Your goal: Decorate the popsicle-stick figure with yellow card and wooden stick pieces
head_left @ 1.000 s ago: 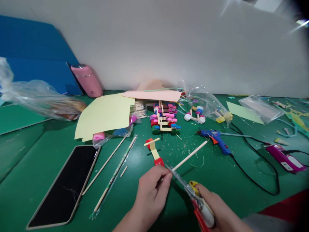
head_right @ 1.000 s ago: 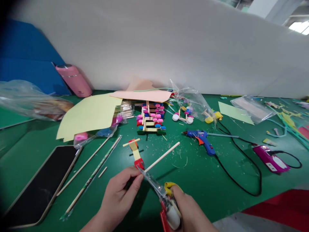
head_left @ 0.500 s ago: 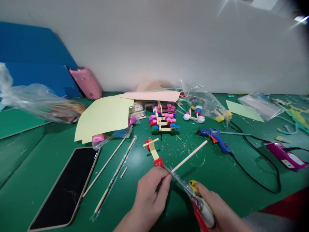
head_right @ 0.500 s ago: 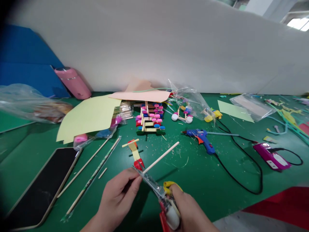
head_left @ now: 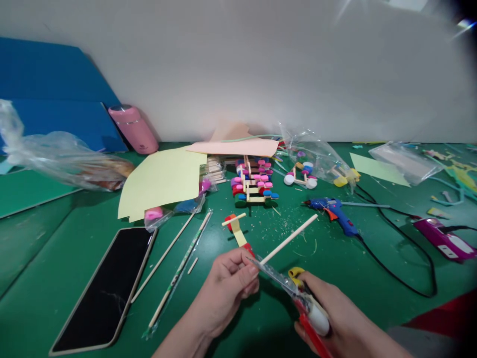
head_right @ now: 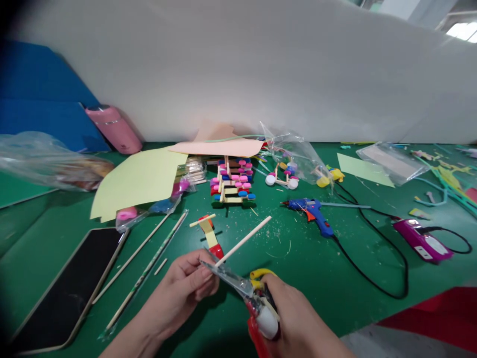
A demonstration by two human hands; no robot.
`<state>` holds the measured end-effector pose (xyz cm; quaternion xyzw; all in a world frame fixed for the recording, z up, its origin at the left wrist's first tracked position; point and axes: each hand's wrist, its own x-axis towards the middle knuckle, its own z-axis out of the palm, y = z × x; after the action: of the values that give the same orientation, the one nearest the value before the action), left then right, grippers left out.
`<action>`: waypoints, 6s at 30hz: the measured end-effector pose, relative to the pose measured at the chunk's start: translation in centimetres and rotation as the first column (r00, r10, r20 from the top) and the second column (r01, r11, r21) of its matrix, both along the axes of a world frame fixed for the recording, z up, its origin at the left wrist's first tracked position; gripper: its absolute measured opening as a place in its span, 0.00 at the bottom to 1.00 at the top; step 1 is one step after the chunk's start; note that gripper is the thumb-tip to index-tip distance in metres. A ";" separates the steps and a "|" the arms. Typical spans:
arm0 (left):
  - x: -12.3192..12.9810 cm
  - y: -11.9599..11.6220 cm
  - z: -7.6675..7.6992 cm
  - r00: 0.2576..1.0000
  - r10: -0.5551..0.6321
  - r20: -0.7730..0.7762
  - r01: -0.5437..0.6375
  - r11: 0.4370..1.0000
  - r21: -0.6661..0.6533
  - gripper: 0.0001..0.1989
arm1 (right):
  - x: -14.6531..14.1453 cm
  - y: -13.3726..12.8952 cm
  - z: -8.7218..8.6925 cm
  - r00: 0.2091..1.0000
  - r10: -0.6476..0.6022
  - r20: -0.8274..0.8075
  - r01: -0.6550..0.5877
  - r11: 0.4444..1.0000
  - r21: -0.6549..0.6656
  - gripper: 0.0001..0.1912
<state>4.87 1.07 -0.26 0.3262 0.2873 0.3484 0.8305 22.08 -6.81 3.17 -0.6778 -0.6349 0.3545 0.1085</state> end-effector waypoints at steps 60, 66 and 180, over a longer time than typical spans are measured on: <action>-0.8 -0.5 0.3 0.999 -0.014 -0.038 0.014 1.000 -0.009 0.10 | -0.6 0.2 -1.2 0.995 -0.033 -0.097 0.026 0.997 -0.067 0.08; -0.9 -0.8 0.8 0.923 0.156 -0.352 -0.041 0.948 0.314 0.10 | -0.7 0.5 -1.4 0.997 -0.063 -0.044 0.060 0.996 -0.073 0.06; -1.1 -1.6 0.0 0.908 0.168 -0.385 -0.074 0.966 0.247 0.16 | -1.2 1.2 -0.7 1.000 0.003 0.008 -0.002 0.991 -0.135 0.05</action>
<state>3.75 -0.48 -0.26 0.4648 0.4301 0.3554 0.6875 20.91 -5.65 2.49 -0.6843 -0.6107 0.3940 0.0590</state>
